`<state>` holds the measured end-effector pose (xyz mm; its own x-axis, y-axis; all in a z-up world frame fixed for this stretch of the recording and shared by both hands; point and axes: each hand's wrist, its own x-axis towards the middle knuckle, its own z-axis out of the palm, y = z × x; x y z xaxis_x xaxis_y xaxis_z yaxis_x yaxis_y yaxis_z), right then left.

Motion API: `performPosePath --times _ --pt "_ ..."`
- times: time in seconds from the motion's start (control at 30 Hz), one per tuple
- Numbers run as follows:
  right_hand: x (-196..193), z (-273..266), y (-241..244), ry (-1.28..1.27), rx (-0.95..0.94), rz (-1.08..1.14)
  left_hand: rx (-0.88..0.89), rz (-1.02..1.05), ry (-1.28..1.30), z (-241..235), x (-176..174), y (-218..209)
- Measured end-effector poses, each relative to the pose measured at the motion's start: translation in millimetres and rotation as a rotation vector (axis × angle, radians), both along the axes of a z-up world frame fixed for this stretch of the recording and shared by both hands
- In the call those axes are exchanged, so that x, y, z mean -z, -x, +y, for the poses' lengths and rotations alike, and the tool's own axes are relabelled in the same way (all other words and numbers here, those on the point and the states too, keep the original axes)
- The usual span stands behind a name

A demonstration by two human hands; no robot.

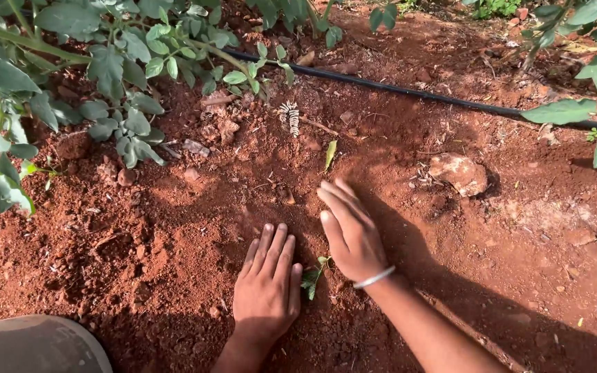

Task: Digging into red soil near tomato plants and collecting it into a bucket.

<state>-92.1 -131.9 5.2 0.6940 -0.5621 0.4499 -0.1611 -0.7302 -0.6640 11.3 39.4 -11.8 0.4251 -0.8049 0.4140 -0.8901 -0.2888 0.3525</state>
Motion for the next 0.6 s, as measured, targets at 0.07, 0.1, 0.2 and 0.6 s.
performPosePath --times 0.07,0.1,0.2,0.6 --pt "-14 -15 -24 0.322 -0.05 0.141 0.057 0.058 0.046 0 7 1" --pt "-12 -13 -22 0.325 -0.043 0.141 0.063 0.057 0.05 2 10 2" --pt "-9 -9 -11 0.302 -0.228 0.144 0.054 0.104 0.111 1 14 -2" --pt "5 8 67 0.452 -0.192 0.185 0.057 0.055 0.066 -1 2 16"
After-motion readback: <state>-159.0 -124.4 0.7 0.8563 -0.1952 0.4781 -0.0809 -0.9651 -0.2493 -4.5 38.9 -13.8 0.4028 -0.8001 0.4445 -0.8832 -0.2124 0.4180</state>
